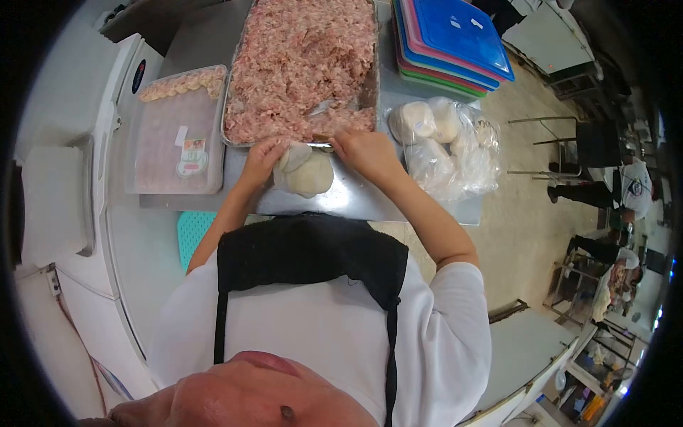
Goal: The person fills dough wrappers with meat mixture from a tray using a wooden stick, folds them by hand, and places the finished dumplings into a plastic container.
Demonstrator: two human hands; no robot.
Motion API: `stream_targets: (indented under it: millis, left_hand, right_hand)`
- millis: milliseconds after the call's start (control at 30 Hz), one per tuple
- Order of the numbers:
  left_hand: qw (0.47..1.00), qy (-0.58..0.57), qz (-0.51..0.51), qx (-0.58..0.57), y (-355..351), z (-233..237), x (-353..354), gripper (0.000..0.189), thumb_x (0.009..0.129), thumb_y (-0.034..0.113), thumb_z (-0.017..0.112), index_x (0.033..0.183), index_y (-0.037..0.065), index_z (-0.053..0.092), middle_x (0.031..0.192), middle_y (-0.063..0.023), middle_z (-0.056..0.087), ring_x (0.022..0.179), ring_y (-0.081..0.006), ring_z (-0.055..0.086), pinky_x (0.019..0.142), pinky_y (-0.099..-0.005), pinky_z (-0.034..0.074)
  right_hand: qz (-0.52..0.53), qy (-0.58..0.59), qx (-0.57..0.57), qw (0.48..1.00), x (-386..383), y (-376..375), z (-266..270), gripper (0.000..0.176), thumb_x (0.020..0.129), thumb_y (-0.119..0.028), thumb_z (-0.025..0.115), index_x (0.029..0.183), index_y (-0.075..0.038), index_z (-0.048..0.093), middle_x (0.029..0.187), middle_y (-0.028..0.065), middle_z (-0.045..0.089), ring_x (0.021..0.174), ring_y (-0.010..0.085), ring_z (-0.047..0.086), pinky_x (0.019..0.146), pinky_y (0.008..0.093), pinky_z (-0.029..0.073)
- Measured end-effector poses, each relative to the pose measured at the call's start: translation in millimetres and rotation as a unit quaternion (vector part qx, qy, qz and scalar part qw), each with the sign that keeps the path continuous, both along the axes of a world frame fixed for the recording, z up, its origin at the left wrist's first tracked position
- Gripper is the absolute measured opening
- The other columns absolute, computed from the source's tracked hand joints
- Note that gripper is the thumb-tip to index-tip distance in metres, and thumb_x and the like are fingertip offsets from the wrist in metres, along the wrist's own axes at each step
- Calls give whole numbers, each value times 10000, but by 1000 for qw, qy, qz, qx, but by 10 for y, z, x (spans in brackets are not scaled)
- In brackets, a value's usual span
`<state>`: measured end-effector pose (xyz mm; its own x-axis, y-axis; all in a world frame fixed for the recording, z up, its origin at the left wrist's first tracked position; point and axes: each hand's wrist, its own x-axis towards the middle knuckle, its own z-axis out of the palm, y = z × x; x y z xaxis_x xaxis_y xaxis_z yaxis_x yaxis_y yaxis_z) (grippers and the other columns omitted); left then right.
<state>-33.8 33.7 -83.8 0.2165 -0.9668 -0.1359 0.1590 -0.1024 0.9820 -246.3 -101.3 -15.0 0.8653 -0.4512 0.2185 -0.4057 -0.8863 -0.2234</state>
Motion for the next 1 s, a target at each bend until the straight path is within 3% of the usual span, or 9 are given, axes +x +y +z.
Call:
stream_targets:
  millis: [133, 333, 533, 633, 733, 833, 933, 1000]
  left_hand:
    - [999, 36, 21, -3, -44, -25, 28, 228, 945, 200, 565, 974, -7, 657, 860, 11, 639, 781, -40, 545, 681, -219, 449]
    - [996, 85, -24, -4, -40, 3, 92, 225, 949, 206, 559, 970, 5, 658, 840, 20, 630, 771, -44, 544, 698, -212, 439]
    - [995, 99, -2, 20, -29, -49, 111, 211, 946, 208, 562, 974, 21, 655, 848, 24, 628, 778, -42, 544, 701, -205, 430]
    - [992, 123, 25, 24, 9, -28, 121, 198, 939, 194, 566, 1013, 27, 642, 871, 14, 640, 799, -66, 585, 728, -215, 458]
    - [957, 282, 56, 21, 25, 156, 162, 246, 929, 183, 573, 1110, 17, 597, 986, -32, 644, 883, -118, 625, 809, -248, 496]
    - [975, 193, 109, -22, -114, 475, 143, 331, 937, 183, 551, 1214, 6, 516, 1124, -88, 610, 1014, -190, 617, 923, -324, 492]
    - [967, 195, 148, -64, -451, 652, 249, 378, 967, 166, 483, 1288, -28, 435, 1281, -137, 529, 1138, -244, 556, 989, -404, 458]
    - [945, 281, 148, -83, -652, 839, 221, 421, 984, 199, 442, 1323, -44, 385, 1304, -164, 508, 1179, -269, 527, 1015, -414, 432]
  right_hand:
    - [-25, -2, 44, 999, 14, 16, -27, 256, 914, -301, 554, 816, -82, 643, 728, 128, 642, 682, 326, 627, 597, 435, 495]
    - [-67, 59, 186, 979, 32, -82, 80, 281, 908, -352, 546, 871, -106, 675, 764, 147, 653, 739, 363, 625, 666, 468, 487]
    - [-56, 72, 234, 968, 39, -117, 142, 304, 910, -369, 553, 888, -103, 697, 774, 158, 655, 740, 363, 621, 663, 454, 487]
    - [-50, 40, 245, 967, 33, -146, 9, 301, 912, -354, 562, 892, -84, 694, 766, 157, 650, 705, 342, 620, 646, 430, 480]
    - [-73, -30, 326, 942, 47, -210, -31, 307, 924, -346, 567, 939, -67, 694, 714, 124, 646, 649, 259, 614, 620, 385, 464]
    - [-132, -135, 382, 905, 57, -279, 80, 329, 932, -351, 571, 1002, -51, 688, 648, 71, 618, 634, 177, 581, 606, 349, 445]
    - [-164, -175, 387, 891, 83, -363, 275, 337, 943, -342, 567, 1058, -44, 674, 709, 37, 617, 670, 131, 567, 606, 321, 439]
    - [-113, -271, 320, 901, 177, -326, 357, 307, 933, -306, 581, 1075, -47, 668, 782, 59, 627, 686, 170, 590, 613, 326, 451]
